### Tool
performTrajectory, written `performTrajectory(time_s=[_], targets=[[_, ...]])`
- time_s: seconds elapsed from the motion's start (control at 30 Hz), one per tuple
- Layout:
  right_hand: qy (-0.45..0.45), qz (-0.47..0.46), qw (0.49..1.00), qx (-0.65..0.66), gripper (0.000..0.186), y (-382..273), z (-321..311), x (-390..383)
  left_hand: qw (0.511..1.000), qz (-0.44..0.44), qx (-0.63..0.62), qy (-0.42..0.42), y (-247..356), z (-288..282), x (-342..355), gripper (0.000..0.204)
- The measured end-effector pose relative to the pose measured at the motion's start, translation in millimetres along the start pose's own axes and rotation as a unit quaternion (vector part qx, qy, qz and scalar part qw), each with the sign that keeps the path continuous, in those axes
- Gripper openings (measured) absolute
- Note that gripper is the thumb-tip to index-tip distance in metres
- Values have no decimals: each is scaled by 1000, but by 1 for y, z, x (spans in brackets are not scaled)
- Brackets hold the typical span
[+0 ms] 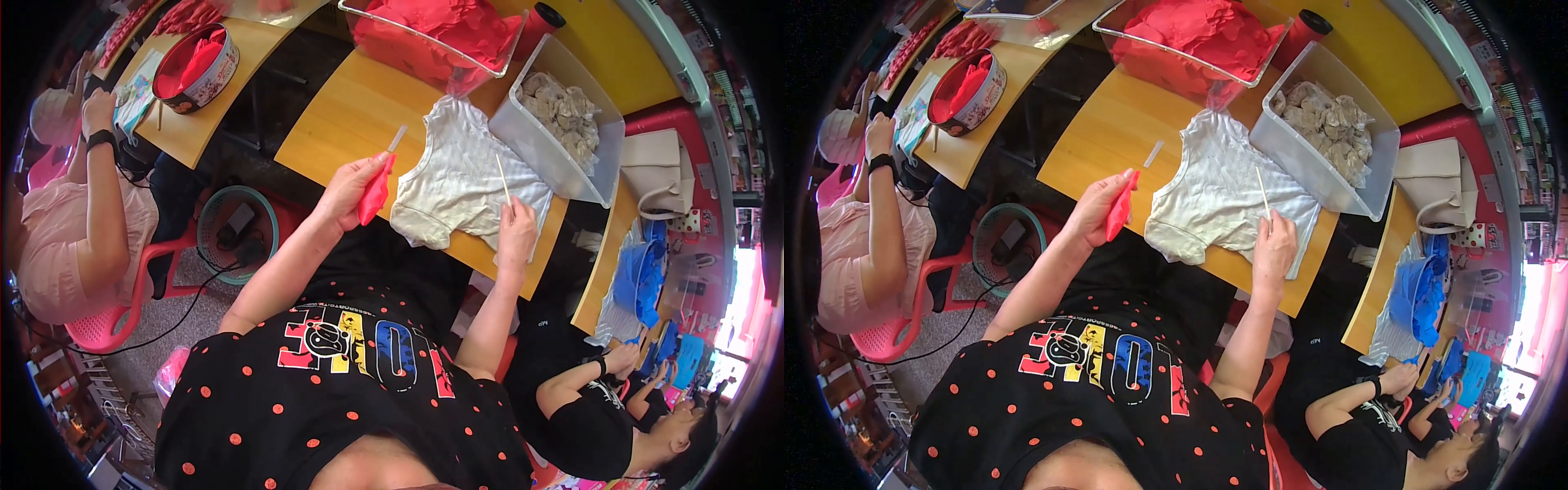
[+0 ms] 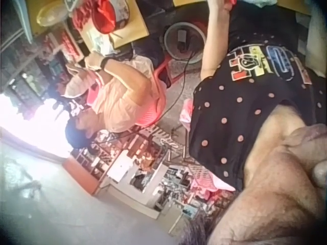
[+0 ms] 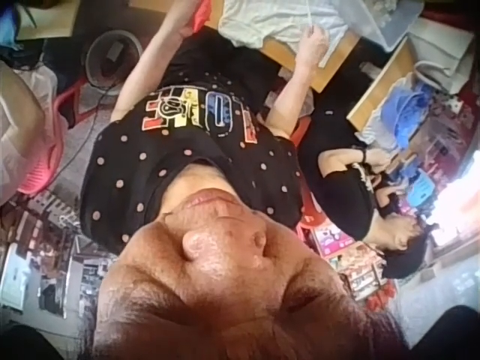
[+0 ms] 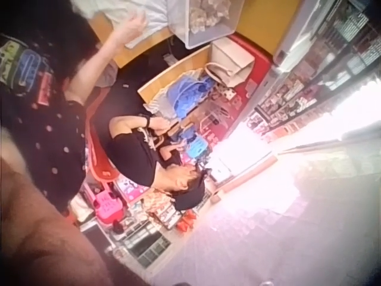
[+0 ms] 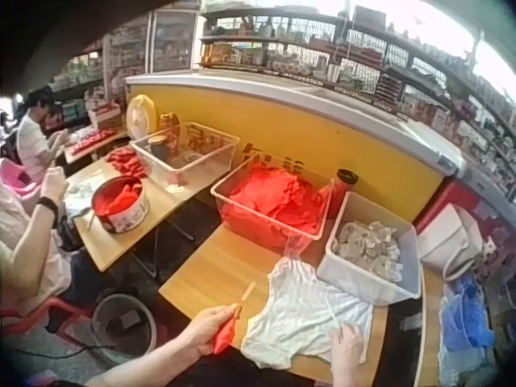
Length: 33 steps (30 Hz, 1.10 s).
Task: The recorder is crafting a decorative rose from red leather pieces and white stuffing material.
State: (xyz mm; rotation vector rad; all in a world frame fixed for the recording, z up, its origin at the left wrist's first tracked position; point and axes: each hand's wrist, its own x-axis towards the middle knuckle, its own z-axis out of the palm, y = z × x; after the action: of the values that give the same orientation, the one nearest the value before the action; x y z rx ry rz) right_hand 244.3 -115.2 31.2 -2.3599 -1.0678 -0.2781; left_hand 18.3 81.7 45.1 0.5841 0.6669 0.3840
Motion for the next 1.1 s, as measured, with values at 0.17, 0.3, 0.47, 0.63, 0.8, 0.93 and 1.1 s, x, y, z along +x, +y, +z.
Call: performTrajectory(time_s=[0.17, 0.3, 0.47, 0.63, 0.8, 0.93, 1.1], targets=[[-117, 91, 917, 369, 24, -77, -4, -1, 966, 120, 226, 23, -19, 9, -7, 24], [-233, 124, 788, 556, 21, -106, 21, -17, 910, 206, 360, 19, -27, 13, -11, 24], [-215, 191, 761, 582, 19, -106, 23, -21, 960, 128, 245, -43, -25, 14, -18, 20], [-126, 224, 748, 613, 13, -100, 23, -22, 959, 29, 275, -71, -25, 0, -21, 20], [-100, 234, 706, 661, 15, -101, 27, -32, 951, 23, 300, -77, -19, 1, -23, 19], [-131, 213, 721, 646, 17, -110, 13, -27, 955, 64, 276, -91, -17, 2, -25, 19], [-212, 178, 786, 552, 16, -103, 11, -25, 933, 55, 342, -99, -14, 3, -29, 17]])
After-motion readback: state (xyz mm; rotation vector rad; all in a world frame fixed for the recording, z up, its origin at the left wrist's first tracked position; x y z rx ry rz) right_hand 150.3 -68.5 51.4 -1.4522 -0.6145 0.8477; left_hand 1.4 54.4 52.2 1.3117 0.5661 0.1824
